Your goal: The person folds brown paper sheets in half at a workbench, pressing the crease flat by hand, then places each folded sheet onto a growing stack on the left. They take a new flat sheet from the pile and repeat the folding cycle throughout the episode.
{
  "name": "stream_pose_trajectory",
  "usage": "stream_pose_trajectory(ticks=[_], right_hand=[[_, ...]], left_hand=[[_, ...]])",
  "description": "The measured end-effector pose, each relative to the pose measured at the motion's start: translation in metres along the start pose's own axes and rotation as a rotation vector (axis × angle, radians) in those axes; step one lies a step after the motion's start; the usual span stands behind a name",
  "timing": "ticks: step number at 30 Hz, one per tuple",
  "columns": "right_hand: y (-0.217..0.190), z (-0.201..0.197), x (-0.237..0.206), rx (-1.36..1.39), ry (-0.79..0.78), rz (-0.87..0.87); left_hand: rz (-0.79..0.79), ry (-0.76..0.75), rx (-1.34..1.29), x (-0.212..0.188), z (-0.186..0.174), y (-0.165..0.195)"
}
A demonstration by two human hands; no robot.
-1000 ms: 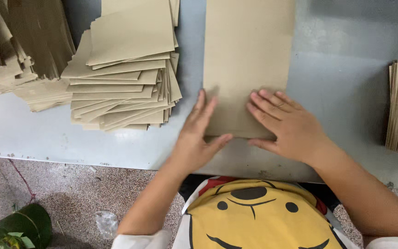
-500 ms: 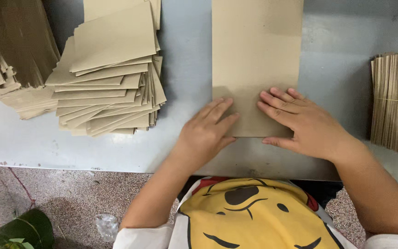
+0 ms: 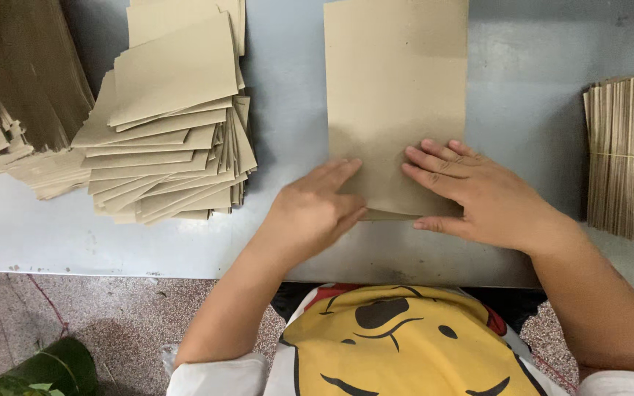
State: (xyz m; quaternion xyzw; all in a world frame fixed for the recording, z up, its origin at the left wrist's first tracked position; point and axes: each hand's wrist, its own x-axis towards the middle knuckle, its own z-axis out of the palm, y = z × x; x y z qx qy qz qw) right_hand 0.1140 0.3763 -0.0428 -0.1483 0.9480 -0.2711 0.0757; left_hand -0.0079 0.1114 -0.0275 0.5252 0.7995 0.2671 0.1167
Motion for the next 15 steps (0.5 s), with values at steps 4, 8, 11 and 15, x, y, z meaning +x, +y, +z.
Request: stream_pose_trajectory(ticks=[4,8,11,15], right_hand=[[0.000,-0.002,0.001,0.001,-0.001,-0.011],[0.000,-0.003,0.001,0.008,-0.026,0.005],[0.002,-0.003,-0.001,0.016,-0.041,0.006],[0.006,-0.003,-0.003,0.052,-0.054,0.003]], left_hand=[[0.014,-0.018,0.117,-0.005,0.008,0.001],[-0.026,0.021,0.007,-0.005,0.012,-0.001],[-0.037,0.053,-0.033,-0.004,0.012,0.000],[-0.129,0.073,-0.076,0.001,0.011,0.004]])
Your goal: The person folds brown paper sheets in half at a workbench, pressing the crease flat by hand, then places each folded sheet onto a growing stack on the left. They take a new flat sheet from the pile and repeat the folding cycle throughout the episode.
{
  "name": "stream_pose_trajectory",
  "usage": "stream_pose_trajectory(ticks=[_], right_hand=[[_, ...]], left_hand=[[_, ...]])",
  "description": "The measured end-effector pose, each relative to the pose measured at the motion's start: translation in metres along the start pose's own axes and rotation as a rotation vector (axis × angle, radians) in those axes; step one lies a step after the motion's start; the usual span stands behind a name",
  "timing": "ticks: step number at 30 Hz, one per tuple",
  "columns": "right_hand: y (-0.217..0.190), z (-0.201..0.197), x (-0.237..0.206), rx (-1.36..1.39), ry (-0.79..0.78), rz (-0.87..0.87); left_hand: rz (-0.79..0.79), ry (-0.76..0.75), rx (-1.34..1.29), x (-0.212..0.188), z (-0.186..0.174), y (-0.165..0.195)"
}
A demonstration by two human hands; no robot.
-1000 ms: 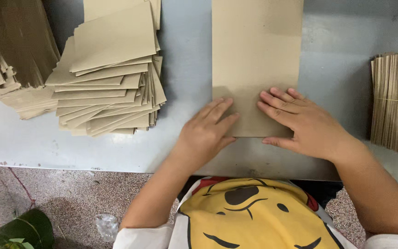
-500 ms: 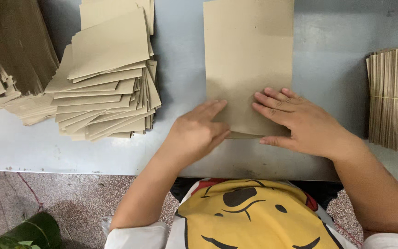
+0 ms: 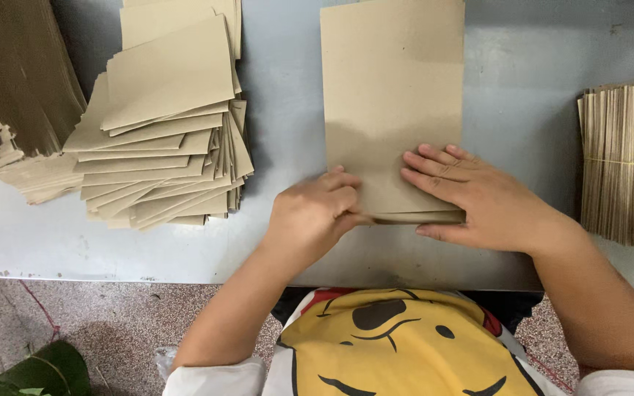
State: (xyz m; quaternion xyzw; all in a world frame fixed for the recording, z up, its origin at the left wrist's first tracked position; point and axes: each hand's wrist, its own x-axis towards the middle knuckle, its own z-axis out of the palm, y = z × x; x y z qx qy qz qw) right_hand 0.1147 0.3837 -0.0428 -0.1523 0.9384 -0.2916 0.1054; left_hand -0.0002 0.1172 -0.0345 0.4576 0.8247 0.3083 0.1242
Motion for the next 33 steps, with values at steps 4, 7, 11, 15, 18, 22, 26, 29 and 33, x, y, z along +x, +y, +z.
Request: stream_pose_trajectory(ticks=[4,7,11,15,18,22,26,29,33], right_hand=[[0.007,-0.001,-0.003,0.107,0.023,-0.008],[0.009,0.002,-0.005,0.180,0.074,0.011],[0.005,0.007,-0.007,0.108,0.148,-0.055],[-0.005,0.009,-0.009,-0.029,0.193,-0.042],[-0.011,0.010,-0.008,-0.107,0.242,-0.065],[-0.015,0.009,-0.006,-0.152,0.244,-0.097],[-0.016,0.011,-0.006,-0.235,0.277,-0.138],[-0.018,0.013,-0.007,-0.278,0.328,-0.142],[-0.022,0.014,-0.006,-0.288,0.358,-0.134]], left_hand=[[-0.026,-0.021,0.014,0.009,-0.004,-0.001],[0.194,0.132,0.071,0.011,-0.009,-0.005],[0.269,0.029,0.157,0.007,-0.011,-0.011],[0.376,0.009,0.368,-0.005,-0.001,-0.008],[0.344,0.054,0.341,-0.012,0.007,-0.006],[0.313,0.104,0.292,-0.015,0.008,-0.005],[0.288,0.026,0.178,-0.016,0.005,-0.004],[0.237,0.074,0.104,-0.018,0.005,0.000],[0.209,0.077,0.093,-0.020,0.005,0.001]])
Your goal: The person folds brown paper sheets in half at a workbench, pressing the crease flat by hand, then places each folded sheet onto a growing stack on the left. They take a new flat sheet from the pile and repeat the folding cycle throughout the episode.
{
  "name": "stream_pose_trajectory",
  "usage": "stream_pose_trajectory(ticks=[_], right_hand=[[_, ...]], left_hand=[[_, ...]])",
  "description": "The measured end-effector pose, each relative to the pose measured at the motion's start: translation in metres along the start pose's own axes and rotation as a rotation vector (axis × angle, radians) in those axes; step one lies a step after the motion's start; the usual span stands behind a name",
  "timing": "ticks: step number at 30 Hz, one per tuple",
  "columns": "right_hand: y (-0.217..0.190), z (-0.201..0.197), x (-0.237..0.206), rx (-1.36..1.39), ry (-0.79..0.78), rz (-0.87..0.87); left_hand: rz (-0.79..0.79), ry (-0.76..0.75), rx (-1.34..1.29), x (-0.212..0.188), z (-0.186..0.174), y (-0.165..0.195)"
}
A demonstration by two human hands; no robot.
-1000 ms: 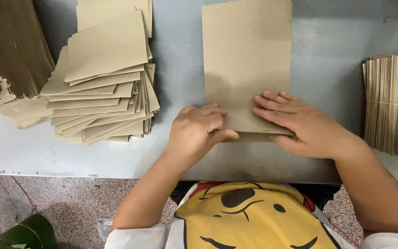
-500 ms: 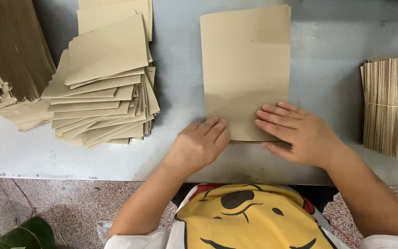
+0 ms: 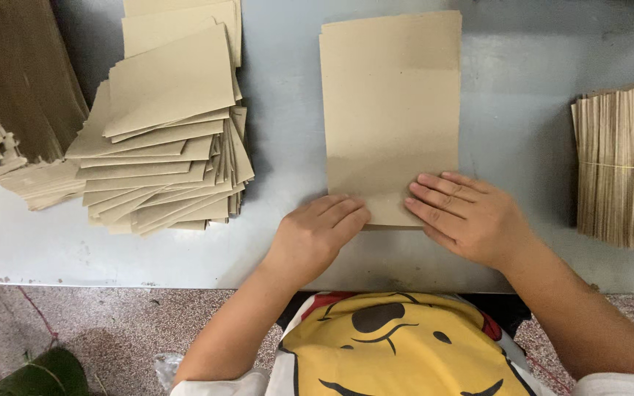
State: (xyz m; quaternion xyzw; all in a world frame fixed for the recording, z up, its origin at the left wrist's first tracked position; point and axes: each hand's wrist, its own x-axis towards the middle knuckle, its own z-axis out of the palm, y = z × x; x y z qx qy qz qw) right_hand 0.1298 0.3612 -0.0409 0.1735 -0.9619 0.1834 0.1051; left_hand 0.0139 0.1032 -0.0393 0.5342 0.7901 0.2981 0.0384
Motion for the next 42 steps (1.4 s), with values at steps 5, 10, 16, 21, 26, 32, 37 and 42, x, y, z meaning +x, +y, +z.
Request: stream_pose_trajectory(ticks=[5,10,16,21,26,32,37,42], right_hand=[[-0.003,-0.002,0.004,0.028,0.036,-0.019],[-0.001,0.000,0.000,-0.002,0.021,-0.019],[0.004,0.005,-0.017,0.133,0.066,-0.036],[0.022,0.005,-0.026,0.393,-0.075,0.099],[0.049,-0.006,-0.024,0.377,-0.199,0.275],[0.048,-0.004,-0.010,0.373,-0.171,0.714],[0.040,0.014,0.013,0.447,0.127,0.838],[0.038,0.009,0.029,0.409,0.064,0.913]], left_hand=[[0.014,0.025,0.025,-0.001,0.001,-0.001],[-0.054,0.029,-0.038,-0.002,0.004,-0.001],[-0.156,0.190,-0.101,0.006,0.005,-0.023],[-0.156,0.140,-0.086,0.009,0.001,-0.026],[-0.085,0.137,-0.170,0.006,-0.003,-0.020],[-0.381,0.181,-0.210,0.020,0.020,-0.027],[-0.641,0.233,-0.322,0.032,0.032,-0.036],[-0.546,0.218,-0.215,0.035,0.030,-0.040]])
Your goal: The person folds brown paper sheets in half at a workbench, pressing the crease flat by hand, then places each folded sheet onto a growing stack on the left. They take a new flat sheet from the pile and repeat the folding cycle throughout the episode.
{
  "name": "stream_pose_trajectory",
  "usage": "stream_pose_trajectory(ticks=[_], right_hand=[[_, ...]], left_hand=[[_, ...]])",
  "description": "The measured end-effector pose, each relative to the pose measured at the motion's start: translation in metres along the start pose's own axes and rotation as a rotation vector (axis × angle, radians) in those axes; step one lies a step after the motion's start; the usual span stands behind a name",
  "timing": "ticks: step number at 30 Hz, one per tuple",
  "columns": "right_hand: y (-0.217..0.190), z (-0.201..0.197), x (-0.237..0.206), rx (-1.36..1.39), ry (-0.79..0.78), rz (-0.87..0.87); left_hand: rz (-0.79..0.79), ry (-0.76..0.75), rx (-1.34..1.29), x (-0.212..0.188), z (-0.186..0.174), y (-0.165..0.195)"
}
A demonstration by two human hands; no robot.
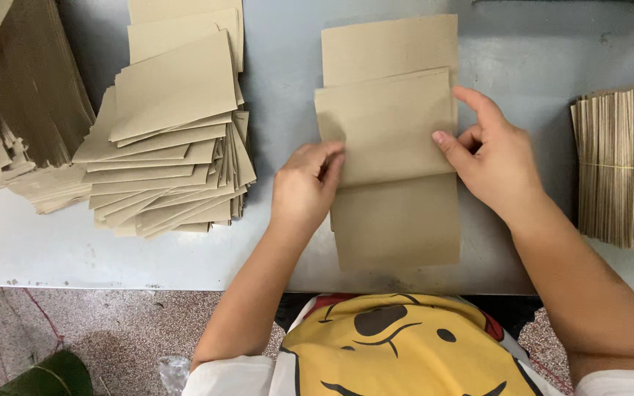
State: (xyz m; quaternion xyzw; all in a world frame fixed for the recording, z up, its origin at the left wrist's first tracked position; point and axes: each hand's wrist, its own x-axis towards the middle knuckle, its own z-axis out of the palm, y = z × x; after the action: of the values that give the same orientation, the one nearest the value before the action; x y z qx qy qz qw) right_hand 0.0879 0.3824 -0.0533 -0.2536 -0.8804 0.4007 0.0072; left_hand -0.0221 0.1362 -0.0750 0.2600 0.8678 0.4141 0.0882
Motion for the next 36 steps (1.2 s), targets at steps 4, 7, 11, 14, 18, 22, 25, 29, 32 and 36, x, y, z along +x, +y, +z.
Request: stream_pose_trajectory(ticks=[4,7,11,14,18,22,25,29,32,36], right_hand=[[-0.005,-0.001,0.002,-0.150,0.029,-0.072],[-0.010,0.000,-0.003,-0.446,0.163,-0.334],[-0.029,0.020,-0.025,-0.543,0.025,-0.820],[-0.034,0.043,-0.045,-0.609,-0.024,-0.836],[0.006,0.020,-0.055,-0.618,-0.049,-0.676],[0.044,-0.008,-0.065,-0.613,-0.006,-0.589],[0.044,-0.009,-0.079,-0.345,0.000,-0.608],[0.025,0.002,-0.095,-0.456,-0.120,-0.718],[0.016,0.009,-0.098,-0.439,-0.145,-0.682],[0.015,0.013,-0.100,-0.514,-0.144,-0.621]], left_hand=[[0.023,-0.003,0.073,0.000,-0.005,0.008],[-0.086,-0.108,0.194,-0.002,-0.012,0.017],[0.075,-0.036,0.304,-0.010,-0.015,0.026],[0.079,-0.035,0.319,-0.019,-0.011,0.022],[-0.016,-0.098,0.242,-0.028,-0.010,0.005],[0.064,-0.022,0.081,-0.033,-0.014,0.000],[0.186,0.110,0.290,-0.031,-0.019,0.012],[0.639,0.108,0.313,-0.006,-0.023,0.031],[0.696,-0.176,0.435,0.010,-0.015,0.041],[0.855,-0.148,0.606,0.014,-0.026,0.041]])
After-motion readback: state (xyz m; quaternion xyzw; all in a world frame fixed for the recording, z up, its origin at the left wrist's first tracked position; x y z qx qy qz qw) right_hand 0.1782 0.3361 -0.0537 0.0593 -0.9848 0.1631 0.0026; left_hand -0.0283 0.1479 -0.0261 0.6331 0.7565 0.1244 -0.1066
